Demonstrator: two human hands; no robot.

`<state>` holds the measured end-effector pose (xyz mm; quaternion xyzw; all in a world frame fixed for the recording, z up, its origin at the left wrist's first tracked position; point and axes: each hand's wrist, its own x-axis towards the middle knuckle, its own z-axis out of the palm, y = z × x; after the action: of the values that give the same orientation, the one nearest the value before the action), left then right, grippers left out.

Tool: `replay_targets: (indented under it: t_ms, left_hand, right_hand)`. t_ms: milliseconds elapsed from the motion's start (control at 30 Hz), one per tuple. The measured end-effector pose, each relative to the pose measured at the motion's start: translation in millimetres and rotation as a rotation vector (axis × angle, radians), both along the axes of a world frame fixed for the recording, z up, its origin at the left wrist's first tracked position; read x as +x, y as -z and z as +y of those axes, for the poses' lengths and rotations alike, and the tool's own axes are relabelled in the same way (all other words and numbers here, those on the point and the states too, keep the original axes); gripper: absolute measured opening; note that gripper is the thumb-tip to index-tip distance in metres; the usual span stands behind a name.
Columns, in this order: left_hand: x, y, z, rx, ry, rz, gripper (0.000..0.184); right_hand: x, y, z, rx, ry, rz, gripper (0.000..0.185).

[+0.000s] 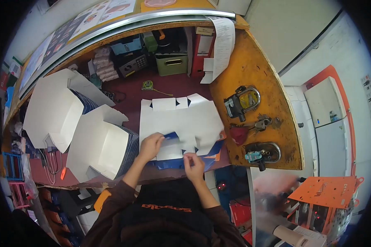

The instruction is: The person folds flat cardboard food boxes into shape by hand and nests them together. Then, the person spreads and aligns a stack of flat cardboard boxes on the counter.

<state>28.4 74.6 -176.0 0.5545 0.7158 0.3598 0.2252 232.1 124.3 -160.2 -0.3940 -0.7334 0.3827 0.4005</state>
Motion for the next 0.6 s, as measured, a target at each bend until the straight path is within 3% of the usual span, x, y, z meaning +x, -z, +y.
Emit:
replay_targets:
  t_ms: [67,100,133,167,200,233,267,333,367,400,467,500,533,600]
  left_hand:
    - [6,-31,-6,0.296,-0.32,0.07,0.017]
    - [7,-39,-12,0.273,-0.409,0.015,0.017]
    - [11,-59,-15,0.276,-0.411,0.02,0.017]
    - [19,-80,-19,0.327,-0.488,-0.187,0.019]
    - [24,-94,-21,0.376,-0.561,-0.397,0.024]
    - [27,-99,-23,0.422,-0.552,-0.602,0.024]
    - [33,-106,-22,0.428,-0.551,-0.596,0.024]
    - [49,-132,-19,0.638,-0.499,-1.036,0.019]
    - [51,-136,-21,0.64,-0.448,-1.119,0.024]
    - [52,-137,-22,0.645,-0.439,-1.116,0.024]
    - [52,-137,-22,0.588,-0.304,-0.998,0.035]
    - [50,-145,-22,0.58,-0.288,-1.044,0.037]
    - [44,-146,-24,0.585,-0.278,-1.043,0.037]
    - [34,-148,-29,0.397,-0.066,-0.663,0.028]
  right_hand:
    - [1,-14,-12,-0.3,-0.237,-0.114,0.011]
    - [-2,-16,-15,-0.296,-0.24,-0.109,0.011]
    - [-6,-17,-18,-0.571,-0.405,-0.137,0.015]
    - [-10,-19,-23,-0.849,-0.571,-0.165,0.019]
    - [-16,-23,-29,-0.846,-0.574,-0.162,0.019]
    - [-21,-27,-34,-0.991,-0.623,0.024,0.022]
    - [-25,-34,-38,-1.13,-0.67,0.213,0.025]
    - [-26,-51,-39,-1.206,-0.655,0.347,0.028]
    - [-25,-55,-36,-1.295,-0.603,0.544,0.027]
    - [-22,-62,-33,-1.376,-0.546,0.744,0.025]
    - [-1,-87,-20,-1.25,-0.456,0.844,0.02]
    - [15,-84,-9,-1.242,-0.507,1.019,0.025]
    - [20,-132,-4,-1.195,-0.386,0.955,0.03]
    - [43,-157,9,-1.081,-0.356,0.953,0.034]
